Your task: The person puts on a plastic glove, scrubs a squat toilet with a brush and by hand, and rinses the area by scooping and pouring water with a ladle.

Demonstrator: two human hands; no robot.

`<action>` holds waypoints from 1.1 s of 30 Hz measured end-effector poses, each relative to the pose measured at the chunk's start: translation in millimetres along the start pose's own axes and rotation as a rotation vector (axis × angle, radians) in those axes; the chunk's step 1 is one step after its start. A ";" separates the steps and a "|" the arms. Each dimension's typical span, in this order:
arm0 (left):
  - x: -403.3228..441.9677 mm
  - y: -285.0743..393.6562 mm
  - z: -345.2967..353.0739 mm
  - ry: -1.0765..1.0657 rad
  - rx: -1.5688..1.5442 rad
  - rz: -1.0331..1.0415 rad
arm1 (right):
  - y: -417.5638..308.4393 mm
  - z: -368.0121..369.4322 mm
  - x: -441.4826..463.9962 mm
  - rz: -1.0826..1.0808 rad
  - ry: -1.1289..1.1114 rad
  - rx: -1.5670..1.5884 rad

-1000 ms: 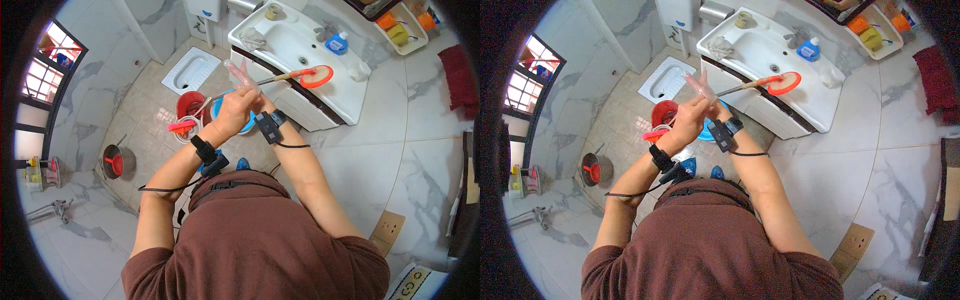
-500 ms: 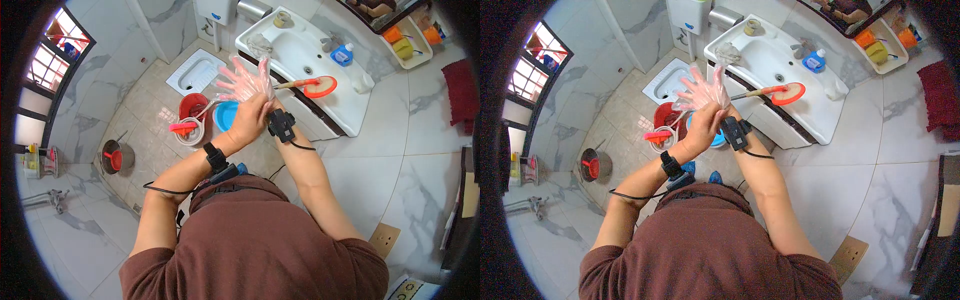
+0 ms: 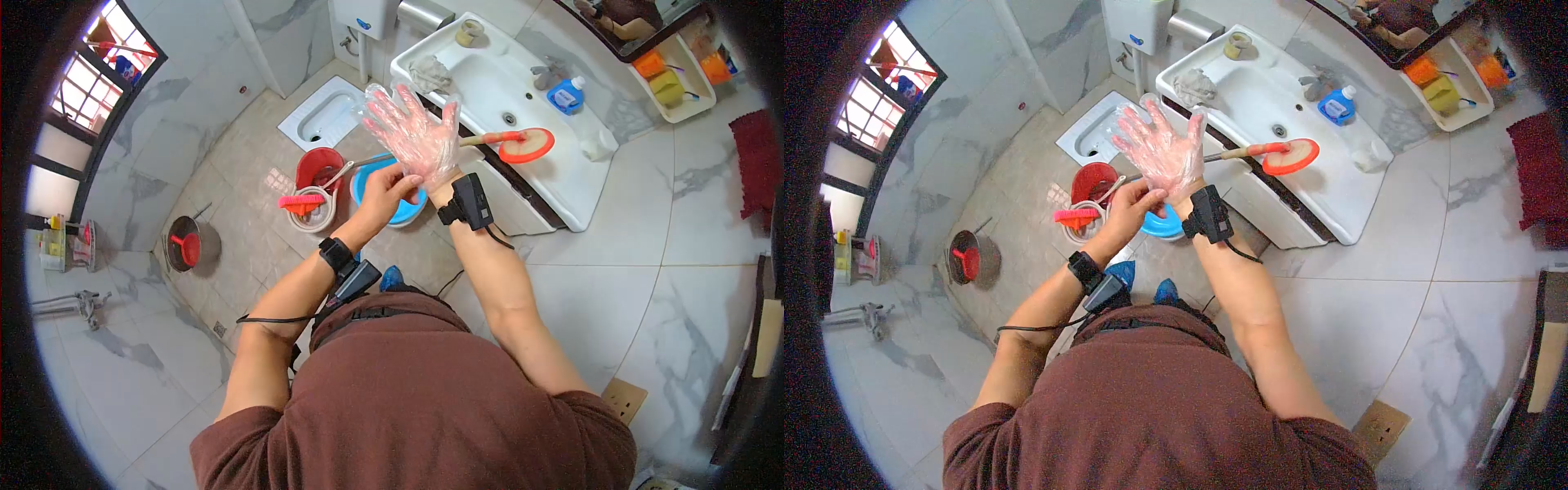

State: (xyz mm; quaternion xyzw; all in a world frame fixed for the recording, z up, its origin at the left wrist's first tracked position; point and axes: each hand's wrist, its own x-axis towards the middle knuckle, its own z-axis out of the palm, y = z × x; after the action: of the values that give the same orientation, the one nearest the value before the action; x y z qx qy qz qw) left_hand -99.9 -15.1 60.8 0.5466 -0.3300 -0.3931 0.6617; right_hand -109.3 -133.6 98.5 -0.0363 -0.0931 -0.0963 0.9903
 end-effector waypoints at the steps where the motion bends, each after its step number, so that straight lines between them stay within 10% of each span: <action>1: -1.8 0.0 -3.2 0.037 0.131 0.002 | 0.9 0.2 -0.6 0.002 0.007 0.018; 6: -11.7 1.5 -3.0 0.101 0.577 0.356 | 7.5 13.0 -7.3 0.023 0.023 0.083; 26: -74.8 39.2 -111.4 0.038 0.370 -0.062 | 123.4 -4.2 67.8 0.226 -0.047 -0.620; 30: -94.6 44.0 -196.8 0.604 0.454 0.198 | 163.9 -9.3 102.3 0.271 -0.044 -0.594; 33: -102.9 60.1 -236.6 0.620 0.353 0.068 | 197.0 -5.8 125.2 0.302 -0.060 -0.668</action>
State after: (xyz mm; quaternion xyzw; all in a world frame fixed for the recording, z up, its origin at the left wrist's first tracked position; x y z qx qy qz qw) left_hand 66.0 191.0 75.4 0.7346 -0.1942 -0.1232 0.6383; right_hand 51.3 35.7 106.2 -0.3738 -0.0791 0.0270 0.9237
